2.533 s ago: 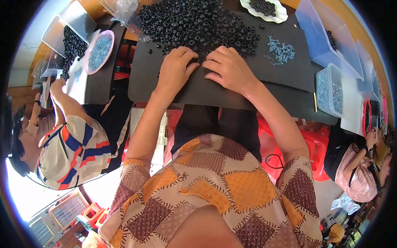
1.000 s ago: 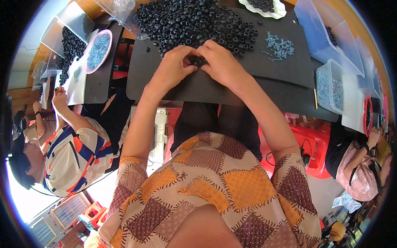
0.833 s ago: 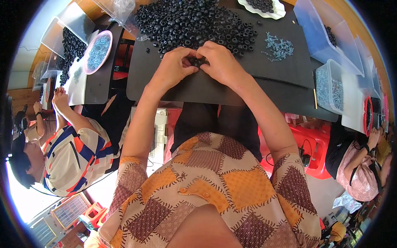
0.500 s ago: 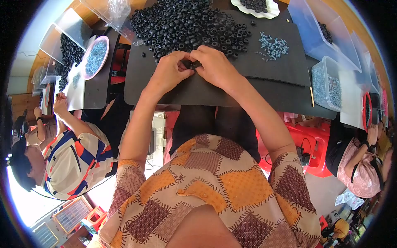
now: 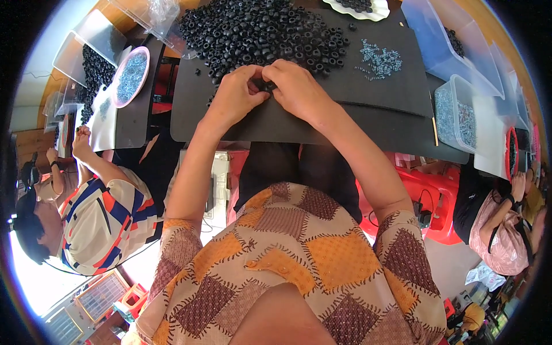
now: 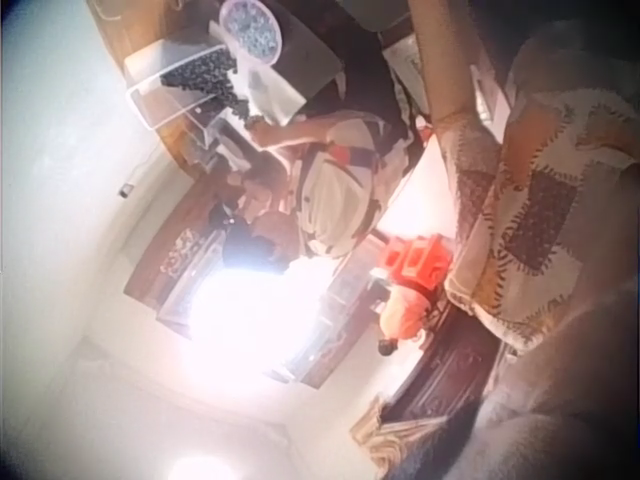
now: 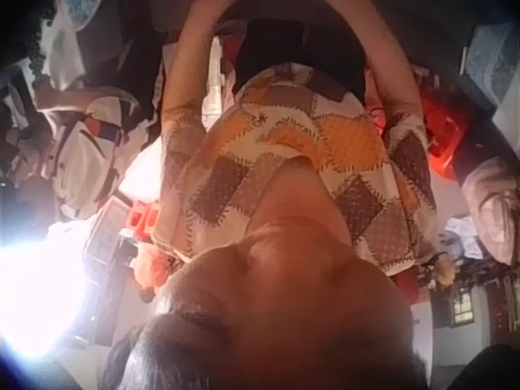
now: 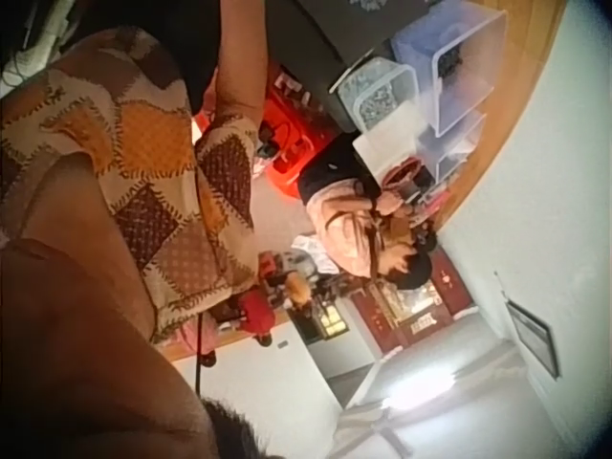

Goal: The person sorts small rubber grommets from a pile and inserts small plastic pins into them by hand.

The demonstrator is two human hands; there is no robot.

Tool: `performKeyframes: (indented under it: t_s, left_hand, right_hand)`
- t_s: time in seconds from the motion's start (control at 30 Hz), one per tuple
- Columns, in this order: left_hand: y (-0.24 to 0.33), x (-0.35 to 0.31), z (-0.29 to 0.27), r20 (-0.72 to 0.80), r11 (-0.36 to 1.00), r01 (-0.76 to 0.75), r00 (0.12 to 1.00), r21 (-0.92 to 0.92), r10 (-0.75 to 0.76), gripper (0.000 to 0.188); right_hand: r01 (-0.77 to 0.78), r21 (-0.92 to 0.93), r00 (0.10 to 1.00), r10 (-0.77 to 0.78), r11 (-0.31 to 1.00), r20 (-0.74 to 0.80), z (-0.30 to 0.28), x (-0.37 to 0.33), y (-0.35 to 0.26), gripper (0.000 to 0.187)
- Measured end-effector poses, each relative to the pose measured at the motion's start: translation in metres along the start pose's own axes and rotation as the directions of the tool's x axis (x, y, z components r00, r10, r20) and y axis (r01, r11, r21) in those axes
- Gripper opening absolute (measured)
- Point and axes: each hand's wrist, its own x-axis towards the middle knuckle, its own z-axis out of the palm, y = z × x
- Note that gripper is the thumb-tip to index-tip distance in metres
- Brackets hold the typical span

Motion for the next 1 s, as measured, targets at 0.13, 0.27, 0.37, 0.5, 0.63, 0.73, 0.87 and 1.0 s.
performKeyframes:
  t_s: [0.13,0.27,0.37,0.5,0.63,0.73,0.87,1.0]
  left_hand:
    - [0.001,0.0,-0.001,0.013,1.0,0.013,1.0,-0.007,-0.013,0.036]
    - [0.002,0.0,0.001,0.032,0.996,0.048,0.998,-0.074,-0.046,0.039]
    - [0.006,0.002,-0.001,0.011,0.995,0.029,1.0,-0.093,-0.028,0.038]
    - [0.014,0.024,-0.01,-0.036,0.992,-0.075,0.997,-0.106,0.071,0.036]
    - [0.025,0.082,-0.013,0.026,0.984,-0.175,0.984,0.013,0.175,0.038]
    - [0.028,0.133,-0.003,0.085,0.966,-0.22,0.974,0.133,0.21,0.041]
    - [0.028,0.173,0.013,0.124,0.943,-0.239,0.969,0.23,0.215,0.04]
    - [0.024,0.185,0.021,0.143,0.934,-0.231,0.97,0.271,0.198,0.037]
  right_hand:
    - [-0.096,0.087,0.994,0.091,0.992,0.063,-0.003,0.004,0.002,0.027]
    - [-0.141,0.152,0.99,0.135,0.978,0.049,-0.004,0.003,0.002,0.027]
    - [-0.179,0.214,0.984,0.176,0.96,0.033,-0.008,0.004,0.001,0.026]
    - [-0.17,0.221,0.984,0.178,0.96,-0.016,-0.029,0.02,0.001,0.025]
    - [-0.224,0.19,0.971,0.236,0.956,-0.041,-0.059,0.04,0.027,0.026]
    - [-0.295,0.08,0.953,0.299,0.952,-0.043,-0.078,0.051,0.052,0.03]
    - [-0.344,-0.01,0.937,0.343,0.939,-0.071,-0.081,0.053,0.089,0.031]
    - [-0.318,0.171,0.94,0.333,0.933,-0.068,-0.078,0.045,0.107,0.035]
